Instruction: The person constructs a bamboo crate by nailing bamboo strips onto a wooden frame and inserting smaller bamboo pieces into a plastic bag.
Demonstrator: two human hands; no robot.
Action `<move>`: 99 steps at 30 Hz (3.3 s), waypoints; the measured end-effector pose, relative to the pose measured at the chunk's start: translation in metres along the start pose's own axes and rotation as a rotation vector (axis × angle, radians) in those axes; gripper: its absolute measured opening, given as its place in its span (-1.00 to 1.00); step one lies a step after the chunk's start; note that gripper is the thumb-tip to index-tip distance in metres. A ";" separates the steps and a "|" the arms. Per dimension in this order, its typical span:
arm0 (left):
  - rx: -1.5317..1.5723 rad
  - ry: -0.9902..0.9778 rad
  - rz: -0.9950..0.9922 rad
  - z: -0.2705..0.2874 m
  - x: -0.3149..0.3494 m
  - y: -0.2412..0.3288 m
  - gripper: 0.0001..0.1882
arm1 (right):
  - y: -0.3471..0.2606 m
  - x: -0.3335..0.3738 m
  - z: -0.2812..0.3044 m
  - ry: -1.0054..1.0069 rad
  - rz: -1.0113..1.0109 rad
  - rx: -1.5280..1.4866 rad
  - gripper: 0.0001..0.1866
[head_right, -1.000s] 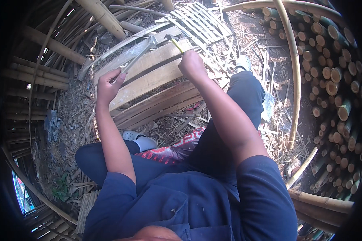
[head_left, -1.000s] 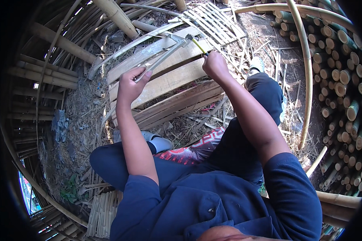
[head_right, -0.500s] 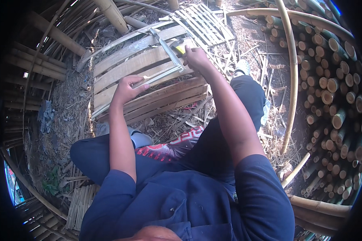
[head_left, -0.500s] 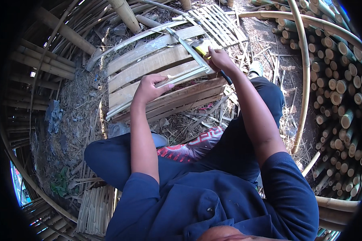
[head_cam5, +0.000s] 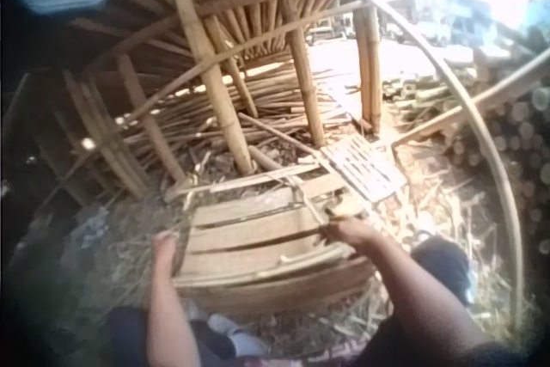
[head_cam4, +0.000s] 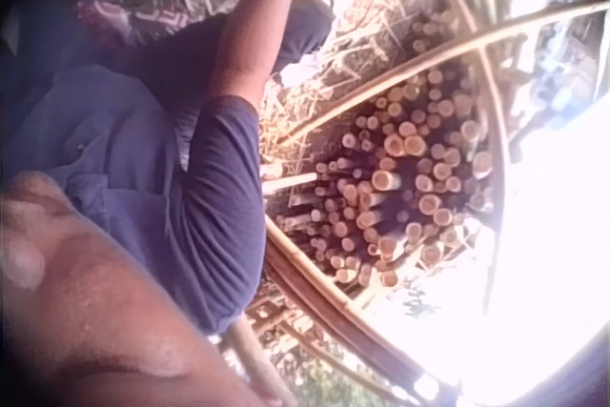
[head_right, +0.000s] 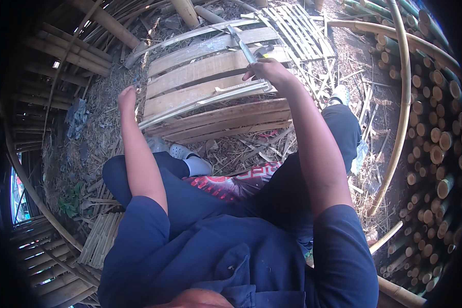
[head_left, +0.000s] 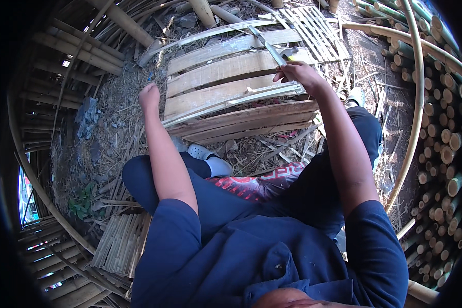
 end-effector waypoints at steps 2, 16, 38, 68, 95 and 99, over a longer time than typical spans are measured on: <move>-0.340 0.135 0.373 0.113 -0.037 -0.066 -0.36 | -0.013 -0.009 -0.029 -0.104 0.078 -0.060 -0.63; 0.309 -0.250 0.828 0.027 0.059 -0.125 -0.40 | 0.012 -0.003 -0.017 -0.103 0.177 -0.097 -0.57; 0.091 0.008 0.126 0.025 0.065 -0.015 -0.49 | 0.009 0.044 0.022 0.311 0.179 -0.240 -0.69; -0.246 -0.660 -0.837 -0.119 0.184 0.159 -0.40 | 0.030 0.029 0.053 0.526 -0.057 0.404 -0.58; -0.030 -0.552 -0.866 -0.129 0.196 0.156 -0.62 | 0.041 0.066 0.077 0.169 -0.352 0.588 -0.55; -0.017 -0.581 -0.859 -0.130 0.191 0.161 -0.63 | 0.060 0.050 0.104 0.107 -0.185 0.486 -0.65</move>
Point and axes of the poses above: each hand's wrist, its own x-axis away from the middle knuckle, its own z-axis out of the back of the hand, y = z × x, the point moved 3 cm from there along -x, towards the middle knuckle, and after that the axes turned 10 degrees about -z, right-handed, at the moved point
